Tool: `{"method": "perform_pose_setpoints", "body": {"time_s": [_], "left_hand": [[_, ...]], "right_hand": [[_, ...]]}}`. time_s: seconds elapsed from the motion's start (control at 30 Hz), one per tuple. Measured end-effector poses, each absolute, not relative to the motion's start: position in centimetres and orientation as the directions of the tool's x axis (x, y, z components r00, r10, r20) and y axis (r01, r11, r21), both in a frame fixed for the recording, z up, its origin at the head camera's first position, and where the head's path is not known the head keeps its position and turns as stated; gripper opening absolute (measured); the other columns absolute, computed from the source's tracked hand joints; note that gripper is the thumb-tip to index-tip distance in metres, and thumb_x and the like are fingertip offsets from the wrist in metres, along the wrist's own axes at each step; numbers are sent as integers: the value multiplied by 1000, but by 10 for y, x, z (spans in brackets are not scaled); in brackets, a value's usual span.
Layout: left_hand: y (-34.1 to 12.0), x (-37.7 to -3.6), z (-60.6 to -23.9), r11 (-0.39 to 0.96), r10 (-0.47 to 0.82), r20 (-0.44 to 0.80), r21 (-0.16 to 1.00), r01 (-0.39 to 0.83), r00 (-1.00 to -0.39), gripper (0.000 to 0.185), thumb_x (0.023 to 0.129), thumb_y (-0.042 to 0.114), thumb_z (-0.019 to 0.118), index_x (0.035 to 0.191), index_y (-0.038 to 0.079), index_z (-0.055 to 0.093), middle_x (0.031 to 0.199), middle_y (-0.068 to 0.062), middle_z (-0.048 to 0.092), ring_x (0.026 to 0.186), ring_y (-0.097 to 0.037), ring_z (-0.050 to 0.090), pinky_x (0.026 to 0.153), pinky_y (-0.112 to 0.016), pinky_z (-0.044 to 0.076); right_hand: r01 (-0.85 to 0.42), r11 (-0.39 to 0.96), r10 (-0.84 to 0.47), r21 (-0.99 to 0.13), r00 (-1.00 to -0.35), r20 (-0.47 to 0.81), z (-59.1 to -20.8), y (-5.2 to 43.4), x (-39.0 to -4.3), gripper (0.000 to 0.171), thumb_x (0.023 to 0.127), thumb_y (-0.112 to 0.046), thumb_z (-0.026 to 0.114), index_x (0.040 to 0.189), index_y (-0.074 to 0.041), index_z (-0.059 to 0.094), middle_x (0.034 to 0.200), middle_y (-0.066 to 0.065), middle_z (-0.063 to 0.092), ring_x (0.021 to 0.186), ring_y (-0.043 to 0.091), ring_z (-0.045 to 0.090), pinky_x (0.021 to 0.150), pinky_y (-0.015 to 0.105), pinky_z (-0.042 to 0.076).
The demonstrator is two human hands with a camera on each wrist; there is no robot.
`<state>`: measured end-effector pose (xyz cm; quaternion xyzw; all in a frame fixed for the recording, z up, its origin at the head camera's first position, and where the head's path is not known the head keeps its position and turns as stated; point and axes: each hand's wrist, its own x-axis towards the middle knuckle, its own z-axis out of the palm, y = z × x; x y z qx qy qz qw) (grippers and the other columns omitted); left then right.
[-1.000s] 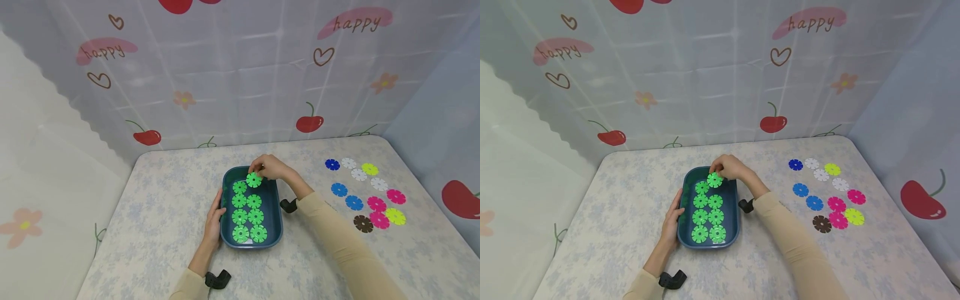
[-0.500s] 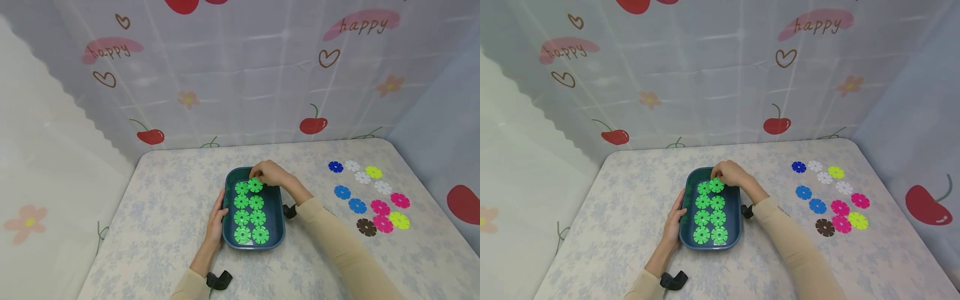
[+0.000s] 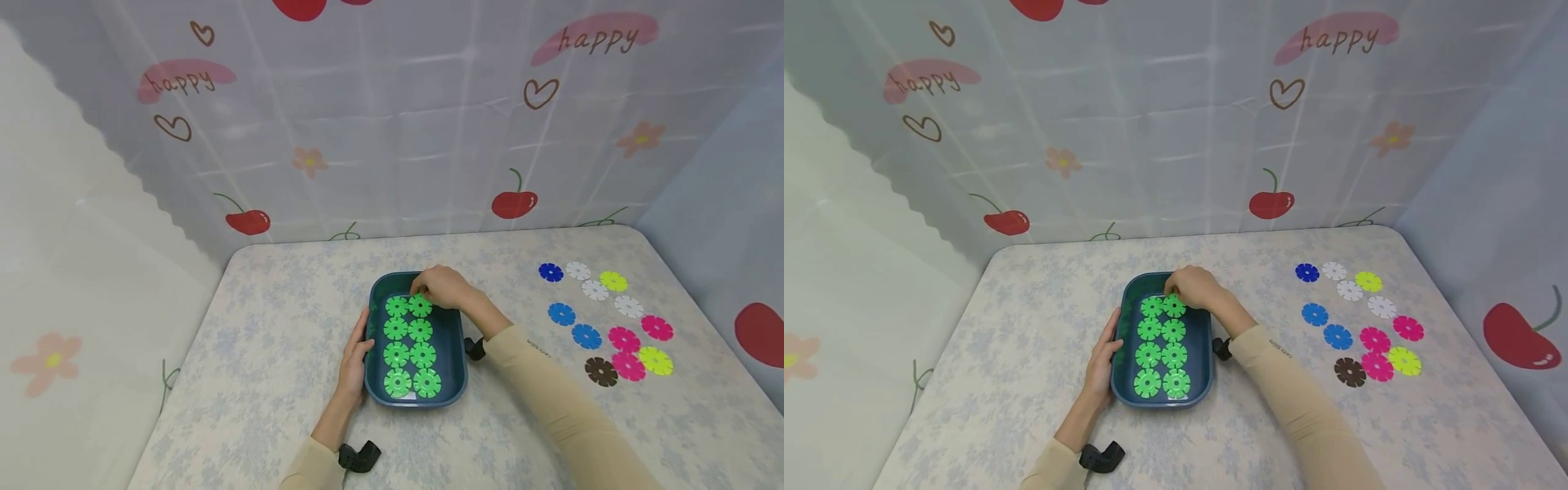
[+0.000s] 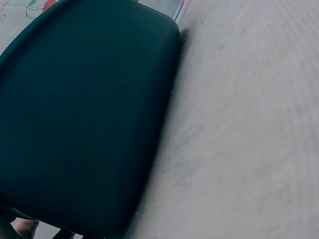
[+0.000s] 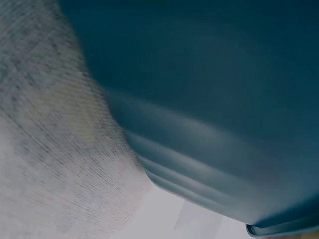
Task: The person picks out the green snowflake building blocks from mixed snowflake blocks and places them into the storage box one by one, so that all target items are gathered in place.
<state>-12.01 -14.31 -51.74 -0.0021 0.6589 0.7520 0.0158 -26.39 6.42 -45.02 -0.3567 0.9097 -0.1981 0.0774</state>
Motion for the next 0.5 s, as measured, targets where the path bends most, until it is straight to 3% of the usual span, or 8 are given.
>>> {"method": "perform_pose_setpoints", "body": {"time_s": [0.1,0.2,0.37,0.5], "left_hand": [[-143,-121,-517,-129,22,-23,991,-26,-999,61,98,9,35,157,25,25,164,5,15,153,-19,6,122,-49,7],[-144,-121,-518,-129,20,-23,991,-26,-1000,61,98,9,35,156,25,25,164,4,15,153,-20,5,122,-50,6],[-144,-121,-519,-128,19,-23,991,-25,-1000,62,98,9,35,156,25,26,164,4,16,153,-20,6,122,-50,6],[-144,-121,-519,-127,16,-28,991,-30,-999,62,97,9,36,156,26,26,164,5,17,153,-19,6,122,-49,6]], "right_hand": [[-622,684,-671,-381,-741,6,-453,63,-264,30,92,2,53,106,-10,77,103,8,74,57,10,45,53,22,27],[-620,699,-662,-358,-750,7,-454,62,-264,30,92,1,53,106,-11,77,106,7,74,58,11,50,50,22,27],[-624,722,-647,-298,-762,29,-455,59,-262,28,93,-2,54,104,-11,78,103,8,75,70,18,65,54,23,45],[-621,742,-629,-252,-775,57,-458,56,-260,26,94,-3,55,102,-11,79,100,7,75,79,23,69,63,30,54]]}}
